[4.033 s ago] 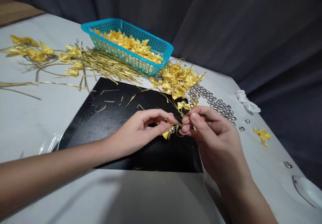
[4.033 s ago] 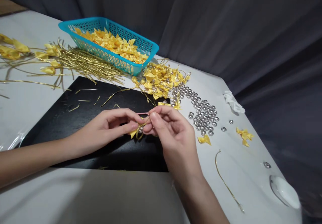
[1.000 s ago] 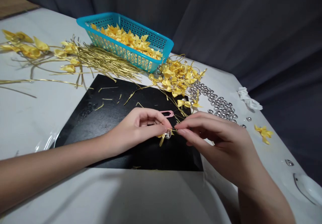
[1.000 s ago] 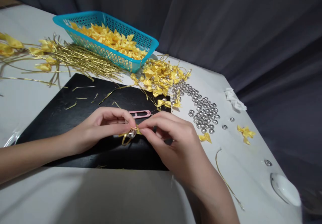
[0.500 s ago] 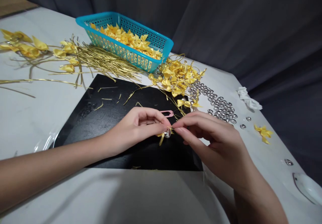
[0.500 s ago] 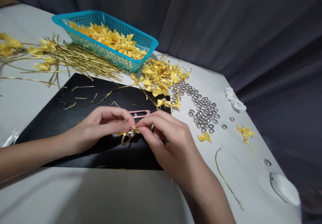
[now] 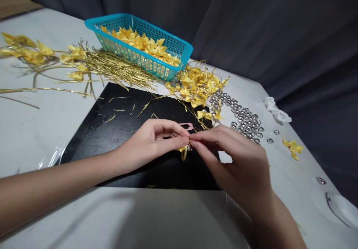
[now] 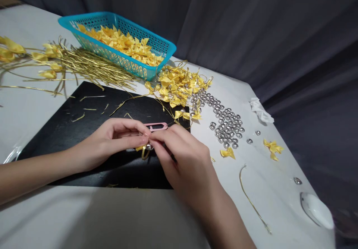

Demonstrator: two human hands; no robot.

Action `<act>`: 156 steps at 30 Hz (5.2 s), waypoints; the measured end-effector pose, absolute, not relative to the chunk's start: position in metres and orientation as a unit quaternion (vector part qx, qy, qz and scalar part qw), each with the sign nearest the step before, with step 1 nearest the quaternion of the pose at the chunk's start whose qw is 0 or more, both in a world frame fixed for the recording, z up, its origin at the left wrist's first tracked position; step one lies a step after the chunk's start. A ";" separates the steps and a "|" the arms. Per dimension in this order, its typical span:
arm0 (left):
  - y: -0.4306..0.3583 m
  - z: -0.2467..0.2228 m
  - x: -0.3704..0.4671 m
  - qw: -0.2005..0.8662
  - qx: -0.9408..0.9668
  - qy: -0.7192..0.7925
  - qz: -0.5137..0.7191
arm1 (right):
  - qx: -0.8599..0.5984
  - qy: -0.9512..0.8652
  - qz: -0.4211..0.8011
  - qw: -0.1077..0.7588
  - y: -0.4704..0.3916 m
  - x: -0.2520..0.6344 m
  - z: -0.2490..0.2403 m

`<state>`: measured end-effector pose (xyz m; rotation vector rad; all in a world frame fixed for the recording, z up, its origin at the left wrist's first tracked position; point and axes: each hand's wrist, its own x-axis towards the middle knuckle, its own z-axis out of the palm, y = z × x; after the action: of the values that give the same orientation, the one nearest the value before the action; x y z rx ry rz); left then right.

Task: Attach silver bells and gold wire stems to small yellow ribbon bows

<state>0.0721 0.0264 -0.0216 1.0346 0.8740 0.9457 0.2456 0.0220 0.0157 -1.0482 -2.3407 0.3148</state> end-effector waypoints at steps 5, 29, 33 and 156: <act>0.027 -0.020 0.073 0.679 0.447 0.388 0.435 | -0.418 -0.849 0.080 0.311 0.019 0.240 0.011; 0.027 -0.019 0.074 0.658 0.509 0.380 0.404 | -0.455 -0.737 0.346 0.361 0.025 0.236 0.013; 0.025 -0.019 0.077 0.628 0.545 0.398 0.387 | -0.484 -0.675 0.417 0.369 0.025 0.233 0.011; 0.028 -0.023 0.072 0.672 0.441 0.373 0.463 | -0.385 -0.873 0.028 0.299 0.023 0.242 0.006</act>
<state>0.0724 0.0279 -0.0226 0.9940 0.8394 1.0427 0.2417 0.0228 0.0061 -1.0216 -2.3190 0.0747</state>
